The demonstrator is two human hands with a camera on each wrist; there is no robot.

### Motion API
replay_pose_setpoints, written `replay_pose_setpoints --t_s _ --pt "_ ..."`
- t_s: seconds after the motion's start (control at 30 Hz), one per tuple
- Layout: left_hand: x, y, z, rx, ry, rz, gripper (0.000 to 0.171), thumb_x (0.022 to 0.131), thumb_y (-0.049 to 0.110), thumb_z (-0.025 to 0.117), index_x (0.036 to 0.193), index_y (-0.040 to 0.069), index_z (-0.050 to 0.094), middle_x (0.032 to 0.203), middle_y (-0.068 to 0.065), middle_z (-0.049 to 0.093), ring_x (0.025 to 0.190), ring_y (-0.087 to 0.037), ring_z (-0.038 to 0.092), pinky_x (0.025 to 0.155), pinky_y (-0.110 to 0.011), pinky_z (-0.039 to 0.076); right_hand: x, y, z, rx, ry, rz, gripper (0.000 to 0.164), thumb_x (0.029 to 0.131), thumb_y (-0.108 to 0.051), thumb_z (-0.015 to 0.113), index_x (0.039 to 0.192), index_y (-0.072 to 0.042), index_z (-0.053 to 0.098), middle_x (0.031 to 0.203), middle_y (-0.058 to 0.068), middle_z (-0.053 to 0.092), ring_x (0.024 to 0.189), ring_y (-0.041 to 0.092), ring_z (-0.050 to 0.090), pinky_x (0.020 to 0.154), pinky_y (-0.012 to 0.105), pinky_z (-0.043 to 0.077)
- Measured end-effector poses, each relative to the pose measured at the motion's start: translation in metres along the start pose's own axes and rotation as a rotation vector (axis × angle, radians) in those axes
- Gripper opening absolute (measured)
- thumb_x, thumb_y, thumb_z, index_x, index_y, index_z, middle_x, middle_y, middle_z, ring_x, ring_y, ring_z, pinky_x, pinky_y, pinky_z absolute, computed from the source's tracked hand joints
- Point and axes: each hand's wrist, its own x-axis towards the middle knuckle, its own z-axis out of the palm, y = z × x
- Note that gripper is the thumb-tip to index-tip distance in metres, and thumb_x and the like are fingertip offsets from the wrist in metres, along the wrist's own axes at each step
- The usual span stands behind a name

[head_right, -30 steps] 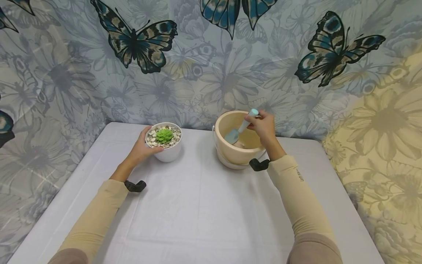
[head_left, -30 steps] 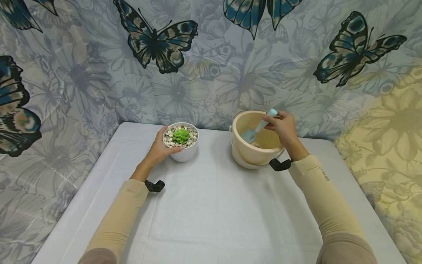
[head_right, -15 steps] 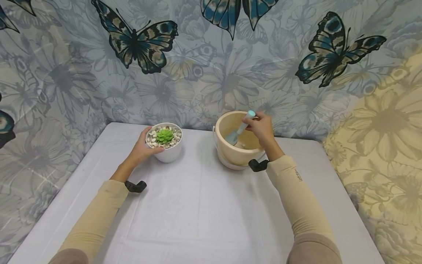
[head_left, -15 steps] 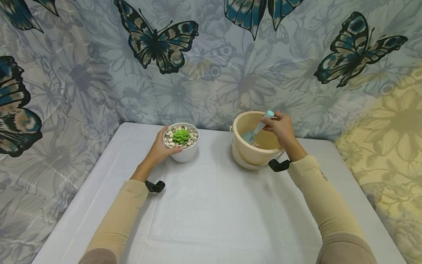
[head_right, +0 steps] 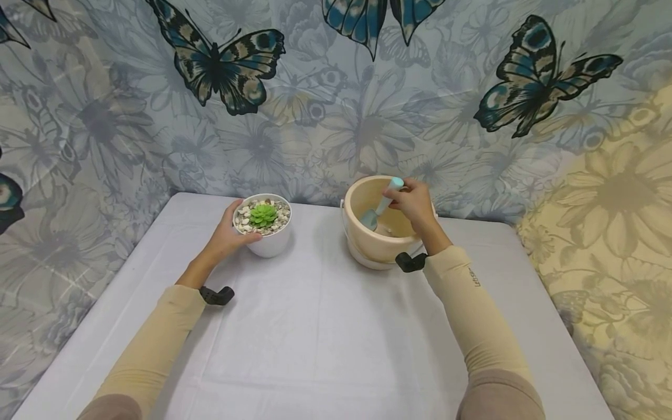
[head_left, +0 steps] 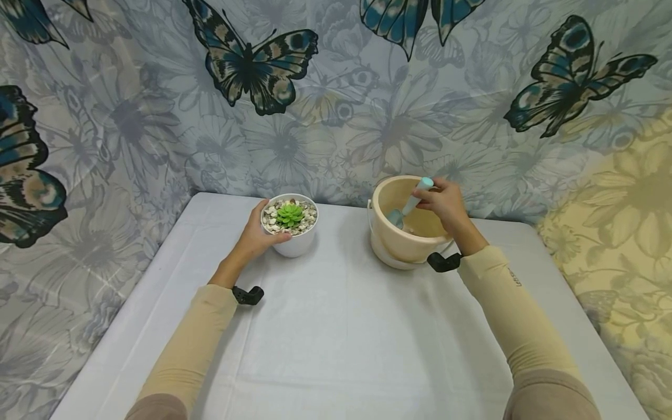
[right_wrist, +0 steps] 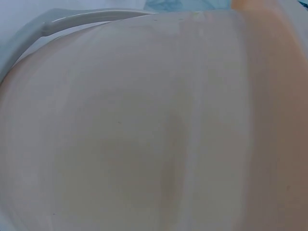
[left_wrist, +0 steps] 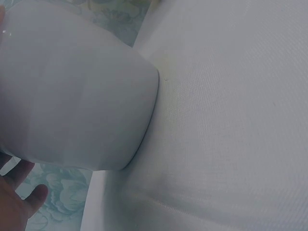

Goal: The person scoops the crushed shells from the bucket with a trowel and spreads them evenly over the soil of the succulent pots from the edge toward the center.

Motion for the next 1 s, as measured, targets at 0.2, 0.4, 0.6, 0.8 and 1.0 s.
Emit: replay_pose_setpoints --t_s 0.2,0.4,0.6,0.8,1.0 --pt "0.001 0.004 -0.003 -0.012 -0.008 0.002 0.114 0.077 0.037 0.082 0.158 0.020 0.004 0.163 -0.013 0.010 0.151 -0.034 0.015 0.119 -0.057 0.021 -0.001 -0.002 -0.001 -0.022 -0.026 0.004 0.016 0.094 -0.013 0.065 0.105 -0.005 0.058 0.091 -0.012 0.061 0.083 0.003 0.064 0.077 0.018 0.056" --pt "0.002 0.005 -0.004 0.001 -0.010 0.008 0.115 0.076 0.037 0.083 0.158 0.019 0.004 0.163 -0.014 0.009 0.150 -0.035 0.015 0.119 -0.058 0.021 -0.003 -0.003 -0.004 -0.059 -0.062 0.039 0.024 0.095 -0.019 0.064 0.110 -0.001 0.055 0.093 -0.011 0.060 0.088 0.003 0.062 0.079 0.018 0.056" --pt "-0.001 0.005 -0.004 0.025 -0.006 -0.003 0.114 0.076 0.035 0.082 0.158 0.018 0.005 0.163 -0.015 0.010 0.150 -0.036 0.015 0.119 -0.058 0.020 -0.002 -0.002 -0.008 -0.174 -0.050 0.073 0.032 0.097 -0.019 0.061 0.117 0.005 0.053 0.090 -0.009 0.057 0.077 0.000 0.063 0.077 0.015 0.056" --pt "0.000 0.003 -0.003 0.030 -0.003 -0.015 0.114 0.076 0.037 0.082 0.158 0.021 0.005 0.163 -0.013 0.009 0.151 -0.035 0.014 0.119 -0.058 0.020 -0.004 -0.001 -0.019 -0.304 -0.033 0.084 0.053 0.098 -0.015 0.057 0.139 0.015 0.040 0.115 0.017 0.054 0.071 -0.006 0.060 0.075 0.012 0.055" --pt "-0.001 0.001 -0.002 0.038 -0.004 -0.018 0.114 0.076 0.038 0.082 0.158 0.021 0.004 0.163 -0.014 0.009 0.151 -0.036 0.014 0.119 -0.059 0.019 -0.010 -0.008 -0.032 -0.503 -0.049 0.107 0.057 0.100 -0.025 0.055 0.139 0.014 0.041 0.139 0.034 0.043 0.099 0.027 0.067 0.087 0.028 0.055"
